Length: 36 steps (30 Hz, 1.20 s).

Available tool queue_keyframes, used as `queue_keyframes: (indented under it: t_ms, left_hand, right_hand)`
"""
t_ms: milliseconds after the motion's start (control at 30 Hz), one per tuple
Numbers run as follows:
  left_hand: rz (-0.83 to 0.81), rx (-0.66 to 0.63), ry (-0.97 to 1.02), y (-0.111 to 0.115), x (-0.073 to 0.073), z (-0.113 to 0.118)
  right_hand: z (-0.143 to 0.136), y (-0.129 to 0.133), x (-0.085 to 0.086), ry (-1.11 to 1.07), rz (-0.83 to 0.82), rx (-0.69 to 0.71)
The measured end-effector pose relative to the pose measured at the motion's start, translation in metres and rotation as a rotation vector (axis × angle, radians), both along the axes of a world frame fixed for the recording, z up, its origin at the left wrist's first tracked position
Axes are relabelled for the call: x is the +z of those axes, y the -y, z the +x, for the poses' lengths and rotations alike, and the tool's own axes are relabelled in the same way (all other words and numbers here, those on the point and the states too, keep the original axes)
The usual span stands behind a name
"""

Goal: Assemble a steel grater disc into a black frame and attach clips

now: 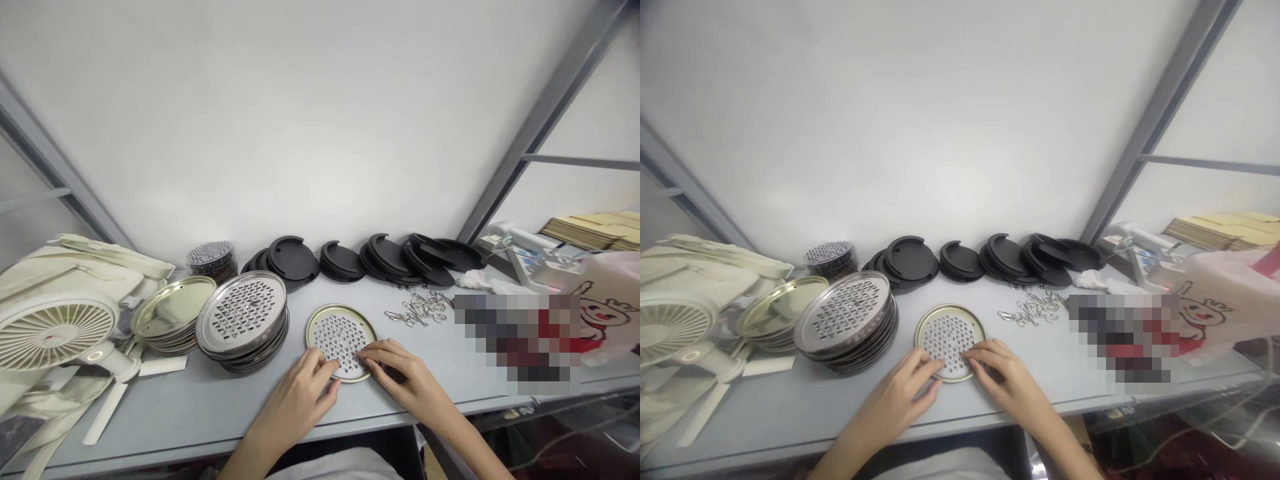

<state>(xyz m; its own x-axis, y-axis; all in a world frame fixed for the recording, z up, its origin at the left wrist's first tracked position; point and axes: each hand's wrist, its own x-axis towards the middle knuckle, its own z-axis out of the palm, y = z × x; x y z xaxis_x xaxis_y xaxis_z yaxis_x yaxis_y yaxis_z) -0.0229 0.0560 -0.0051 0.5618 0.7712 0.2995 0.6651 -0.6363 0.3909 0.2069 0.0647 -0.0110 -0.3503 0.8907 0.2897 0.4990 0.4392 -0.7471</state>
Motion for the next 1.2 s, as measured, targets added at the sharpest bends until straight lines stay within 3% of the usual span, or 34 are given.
queue_keyframes:
  t_ms: [500, 800, 1200]
  left_hand:
    - [0.025, -0.021, -0.017, -0.001, 0.000, 0.001]
    - [0.013, -0.040, -0.006, -0.001, 0.000, 0.001]
    - [-0.036, -0.015, -0.002, -0.001, 0.001, 0.001]
  right_hand:
    - [0.002, -0.001, -0.006, -0.053, -0.004, -0.080]
    - [0.005, -0.003, -0.011, 0.032, 0.072, -0.165]
    - [0.006, -0.004, -0.012, 0.016, 0.000, -0.144]
